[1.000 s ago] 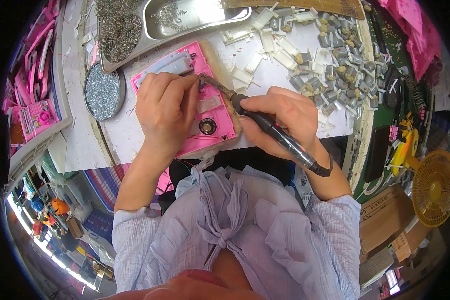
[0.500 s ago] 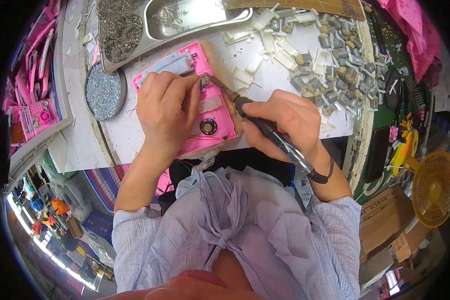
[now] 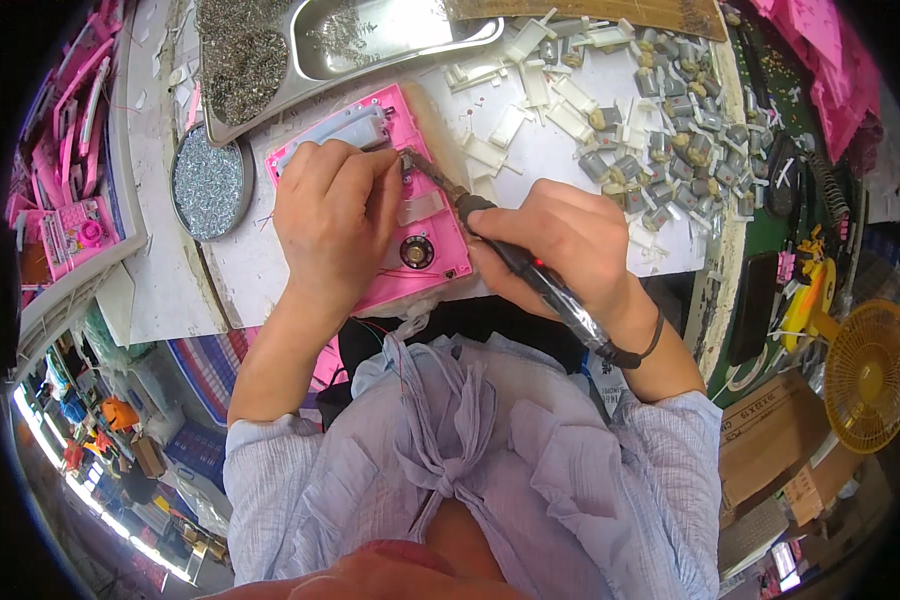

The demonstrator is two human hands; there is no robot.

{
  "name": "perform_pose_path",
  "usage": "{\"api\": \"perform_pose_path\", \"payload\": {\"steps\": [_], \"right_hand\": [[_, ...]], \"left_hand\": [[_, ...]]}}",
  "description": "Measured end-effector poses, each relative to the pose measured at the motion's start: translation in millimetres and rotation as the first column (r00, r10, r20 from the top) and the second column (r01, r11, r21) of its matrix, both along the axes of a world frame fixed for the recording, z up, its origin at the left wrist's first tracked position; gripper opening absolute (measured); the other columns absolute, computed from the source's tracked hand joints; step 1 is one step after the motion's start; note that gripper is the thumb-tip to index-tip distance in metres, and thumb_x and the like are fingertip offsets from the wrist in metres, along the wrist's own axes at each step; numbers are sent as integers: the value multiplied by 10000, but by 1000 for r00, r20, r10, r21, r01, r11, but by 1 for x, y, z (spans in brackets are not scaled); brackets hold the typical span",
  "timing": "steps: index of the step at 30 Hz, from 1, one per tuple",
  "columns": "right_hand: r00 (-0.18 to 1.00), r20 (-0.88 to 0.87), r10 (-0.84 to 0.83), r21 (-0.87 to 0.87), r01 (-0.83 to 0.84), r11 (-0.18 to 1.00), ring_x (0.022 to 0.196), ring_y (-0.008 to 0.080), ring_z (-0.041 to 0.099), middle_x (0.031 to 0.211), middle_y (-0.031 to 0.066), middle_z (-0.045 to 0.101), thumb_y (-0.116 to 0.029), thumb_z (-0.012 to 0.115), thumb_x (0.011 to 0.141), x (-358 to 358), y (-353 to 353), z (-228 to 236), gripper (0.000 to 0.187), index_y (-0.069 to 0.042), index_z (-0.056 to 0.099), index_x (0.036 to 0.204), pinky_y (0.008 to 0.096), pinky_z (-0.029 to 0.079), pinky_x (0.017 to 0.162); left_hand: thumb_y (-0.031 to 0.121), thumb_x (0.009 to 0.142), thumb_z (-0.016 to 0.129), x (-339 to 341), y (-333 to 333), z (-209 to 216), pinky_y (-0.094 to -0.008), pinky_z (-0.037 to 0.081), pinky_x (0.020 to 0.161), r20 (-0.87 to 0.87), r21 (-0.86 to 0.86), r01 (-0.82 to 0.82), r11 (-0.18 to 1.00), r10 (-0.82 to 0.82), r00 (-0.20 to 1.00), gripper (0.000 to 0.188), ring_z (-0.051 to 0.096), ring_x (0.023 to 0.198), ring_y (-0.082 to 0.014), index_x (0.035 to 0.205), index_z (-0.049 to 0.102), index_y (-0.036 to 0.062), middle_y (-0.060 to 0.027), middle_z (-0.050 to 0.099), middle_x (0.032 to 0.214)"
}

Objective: Assembling and soldering components inside a pink plastic toy housing.

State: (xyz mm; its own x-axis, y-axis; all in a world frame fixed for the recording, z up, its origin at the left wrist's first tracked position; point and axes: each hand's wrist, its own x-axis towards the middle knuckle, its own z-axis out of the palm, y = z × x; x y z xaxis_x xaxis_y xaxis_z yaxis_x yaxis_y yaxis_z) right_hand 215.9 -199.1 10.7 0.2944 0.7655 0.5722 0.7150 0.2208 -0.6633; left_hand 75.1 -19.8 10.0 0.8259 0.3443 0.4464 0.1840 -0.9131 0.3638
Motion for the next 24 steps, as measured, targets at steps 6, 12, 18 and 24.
{"api": "perform_pose_path", "payload": {"steps": [6,12,18,24], "right_hand": [[991,131,41,-44,-36,998,511,194,510,628,26,543,58,833,659,8,1,15,374,-53,702,992,301,389,454],[997,76,-2,-17,3,1000,510,197,508,609,26,524,50,823,667,11,-4,13,372,-53,707,1005,302,376,452],[998,63,3,-21,-1,1000,510,197,514,603,26,523,39,818,679,11,-4,12,364,-47,704,1014,305,380,453],[999,44,14,-20,-13,1000,507,198,519,606,33,536,39,819,682,11,-3,13,360,-38,702,1013,306,392,455]], "left_hand": [[28,755,790,0,0,4,-379,453,652,-23,-4,-1,1000,1,1000,138,561,716,-256,862,706,51,-59,592,782],[31,756,787,0,-1,4,-385,466,667,-31,-3,-5,1000,5,1000,141,572,734,-261,874,711,52,-63,599,792],[30,762,785,-1,-1,5,-383,472,674,-48,-11,-8,1000,8,999,143,583,752,-264,887,718,50,-67,615,811],[26,765,787,-1,-1,5,-381,475,676,-46,-15,-10,1000,9,999,144,587,752,-260,891,721,46,-67,621,816]]}}
